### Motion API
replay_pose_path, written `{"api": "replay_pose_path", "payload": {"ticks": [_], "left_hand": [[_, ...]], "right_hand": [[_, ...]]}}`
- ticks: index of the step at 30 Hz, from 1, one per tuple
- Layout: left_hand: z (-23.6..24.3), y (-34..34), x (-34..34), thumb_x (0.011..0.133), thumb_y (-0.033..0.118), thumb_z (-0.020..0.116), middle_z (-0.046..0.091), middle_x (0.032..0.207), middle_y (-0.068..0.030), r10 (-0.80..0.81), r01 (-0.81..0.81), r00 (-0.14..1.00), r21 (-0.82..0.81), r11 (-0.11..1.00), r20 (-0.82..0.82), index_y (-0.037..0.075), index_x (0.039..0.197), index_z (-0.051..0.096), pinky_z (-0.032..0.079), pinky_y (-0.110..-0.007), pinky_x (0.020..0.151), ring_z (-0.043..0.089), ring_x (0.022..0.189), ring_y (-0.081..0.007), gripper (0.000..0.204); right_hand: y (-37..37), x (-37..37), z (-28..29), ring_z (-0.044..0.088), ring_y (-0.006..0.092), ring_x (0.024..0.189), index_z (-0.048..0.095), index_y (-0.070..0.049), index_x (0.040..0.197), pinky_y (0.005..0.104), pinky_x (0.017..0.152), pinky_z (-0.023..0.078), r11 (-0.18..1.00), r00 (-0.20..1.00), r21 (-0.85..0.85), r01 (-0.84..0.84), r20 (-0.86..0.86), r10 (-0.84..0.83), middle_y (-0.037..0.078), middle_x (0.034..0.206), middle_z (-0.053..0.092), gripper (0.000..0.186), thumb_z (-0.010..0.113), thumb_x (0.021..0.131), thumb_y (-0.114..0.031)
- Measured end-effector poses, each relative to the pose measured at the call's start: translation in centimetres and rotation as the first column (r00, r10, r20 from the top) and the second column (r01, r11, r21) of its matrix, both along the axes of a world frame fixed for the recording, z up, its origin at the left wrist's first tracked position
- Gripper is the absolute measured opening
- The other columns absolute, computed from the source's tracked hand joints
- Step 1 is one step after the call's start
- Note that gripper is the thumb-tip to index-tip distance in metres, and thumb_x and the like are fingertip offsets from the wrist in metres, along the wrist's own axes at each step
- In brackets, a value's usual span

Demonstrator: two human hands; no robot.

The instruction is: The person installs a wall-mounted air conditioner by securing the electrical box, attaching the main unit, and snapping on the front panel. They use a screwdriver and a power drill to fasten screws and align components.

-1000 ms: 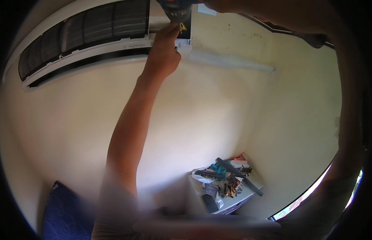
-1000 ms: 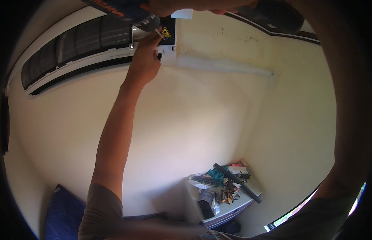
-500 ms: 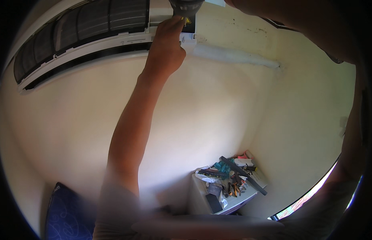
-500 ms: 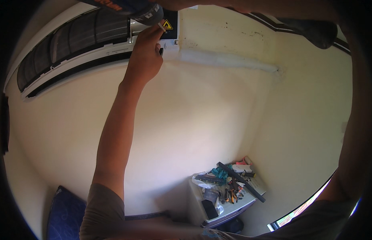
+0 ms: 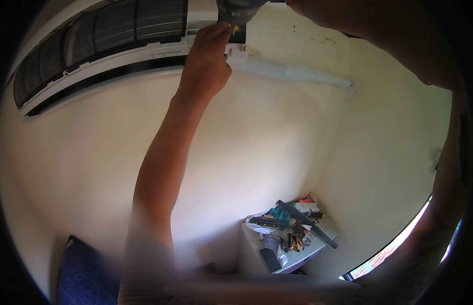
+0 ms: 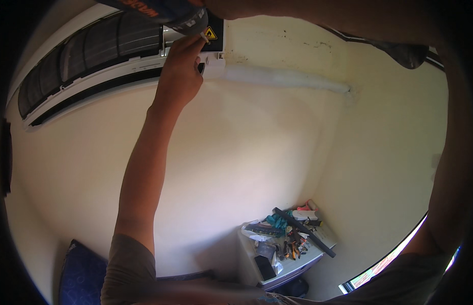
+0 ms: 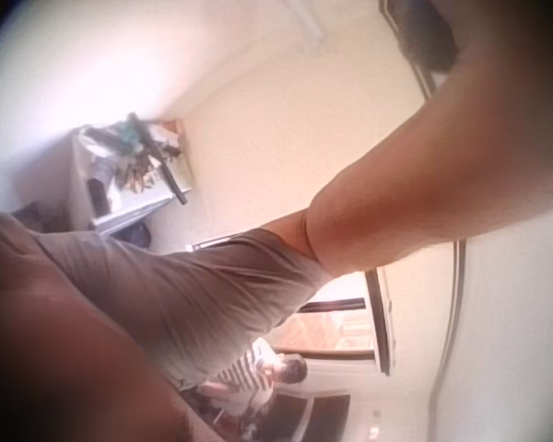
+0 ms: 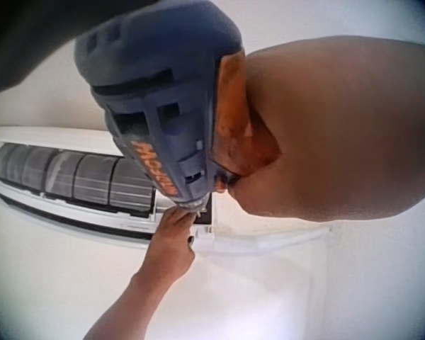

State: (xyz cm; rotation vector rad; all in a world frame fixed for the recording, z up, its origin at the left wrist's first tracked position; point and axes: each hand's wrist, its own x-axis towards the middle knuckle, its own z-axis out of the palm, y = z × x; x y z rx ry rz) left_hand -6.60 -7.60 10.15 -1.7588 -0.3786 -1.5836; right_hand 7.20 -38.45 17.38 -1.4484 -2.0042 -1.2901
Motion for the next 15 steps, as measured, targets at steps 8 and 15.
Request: {"api": "replay_pose_path", "payload": {"ticks": [8,15], "left_hand": [[-0.07,-0.18,-0.28,0.084,-0.019,0.061,0.067,0.133,-0.0145,0.016,-0.016,1.000,-0.040,0.999,-0.013,0.002,0.134,0.067,0.055,-0.042,0.103,0.061,0.126,-0.0352,0.054],[0.01,-0.31,-0.28,0.085,-0.018,0.059,0.067,0.128,-0.0164,-0.019,0.019,1.000,-0.088,0.996,-0.003,0.002,0.132,0.069,0.055,-0.045,0.101,0.061,0.123,-0.0362,0.051]], "right_hand": [[0.27,-0.37,-0.49,0.070,0.0257,0.082,0.067,0.000,0.110,0.0398,0.078,0.057,1.000,1.000,0.000,0.022,0.008,-0.022,0.014,0.092,0.071,0.028,0.069,0.092,-0.022],[0.54,-0.33,-0.83,0.070,0.0258,0.084,0.067,-0.001,0.112,0.0399,0.079,0.057,1.000,1.000,-0.004,0.022,0.017,-0.022,0.013,0.094,0.071,0.028,0.070,0.093,-0.021]]}}
